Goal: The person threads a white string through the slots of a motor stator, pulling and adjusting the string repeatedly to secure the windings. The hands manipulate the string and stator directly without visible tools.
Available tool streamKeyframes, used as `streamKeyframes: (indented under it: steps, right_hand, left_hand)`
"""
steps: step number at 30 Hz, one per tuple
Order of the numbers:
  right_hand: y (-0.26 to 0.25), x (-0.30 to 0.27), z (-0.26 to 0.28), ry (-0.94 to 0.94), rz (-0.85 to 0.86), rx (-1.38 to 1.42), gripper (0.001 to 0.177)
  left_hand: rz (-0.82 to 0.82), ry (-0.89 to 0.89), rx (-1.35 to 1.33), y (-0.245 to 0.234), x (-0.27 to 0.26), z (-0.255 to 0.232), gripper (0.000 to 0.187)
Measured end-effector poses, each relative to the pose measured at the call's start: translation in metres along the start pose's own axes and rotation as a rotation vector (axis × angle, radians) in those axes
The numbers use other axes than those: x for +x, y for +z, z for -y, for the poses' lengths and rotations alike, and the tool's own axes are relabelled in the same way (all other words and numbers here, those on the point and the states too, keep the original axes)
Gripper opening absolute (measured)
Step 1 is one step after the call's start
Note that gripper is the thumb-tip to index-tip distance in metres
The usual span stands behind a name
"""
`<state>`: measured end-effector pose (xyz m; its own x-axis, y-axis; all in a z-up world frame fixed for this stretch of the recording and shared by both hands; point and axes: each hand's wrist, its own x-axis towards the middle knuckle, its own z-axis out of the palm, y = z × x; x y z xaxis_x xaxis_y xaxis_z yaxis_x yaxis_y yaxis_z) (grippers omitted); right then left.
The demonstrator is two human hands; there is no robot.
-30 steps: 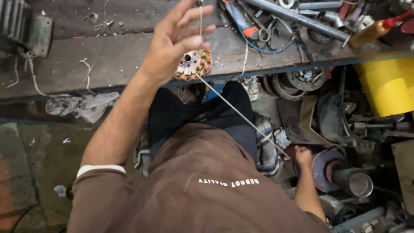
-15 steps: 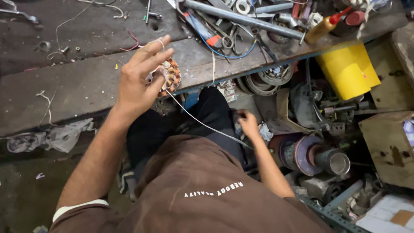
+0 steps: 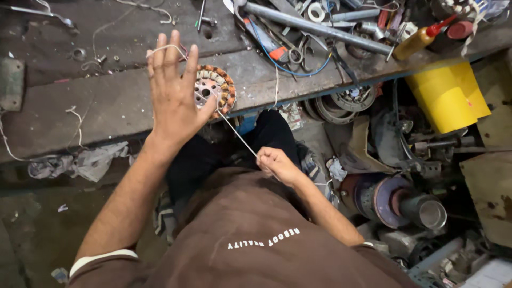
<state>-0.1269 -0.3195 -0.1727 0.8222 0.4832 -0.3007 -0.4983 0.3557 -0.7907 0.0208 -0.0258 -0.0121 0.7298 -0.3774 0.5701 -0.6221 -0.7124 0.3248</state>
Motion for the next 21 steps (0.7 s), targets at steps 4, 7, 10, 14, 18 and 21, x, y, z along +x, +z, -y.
streamKeyframes:
  steps: [4, 7, 10, 14, 18, 21]
  right_hand:
    - [-0.019, -0.011, -0.006, 0.037, -0.141, -0.212, 0.04]
    - [-0.03, -0.013, -0.005, 0.005, -0.256, -0.221, 0.037]
    - [-0.043, -0.019, -0.006, -0.07, -0.411, -0.386, 0.035]
    - [-0.07, -0.028, -0.001, -0.284, -0.545, -0.692, 0.037]
    - [-0.088, -0.037, 0.008, -0.303, -0.706, -0.884, 0.044]
    - [-0.088, -0.039, 0.015, -0.185, -0.828, -1.121, 0.041]
  left_hand:
    - [0.035, -0.06, -0.044, 0.005, -0.009, -0.001, 0.095]
    - [0.047, -0.037, -0.076, 0.012, -0.007, -0.002, 0.095]
    - [0.066, -0.032, -0.126, 0.014, -0.01, -0.002, 0.09]
    - [0.035, -0.042, -0.201, 0.015, -0.015, 0.001, 0.074]
    - [-0.013, -0.069, -0.299, 0.016, -0.019, 0.004, 0.059]
    - [-0.023, -0.077, -0.381, 0.017, -0.023, 0.004, 0.048]
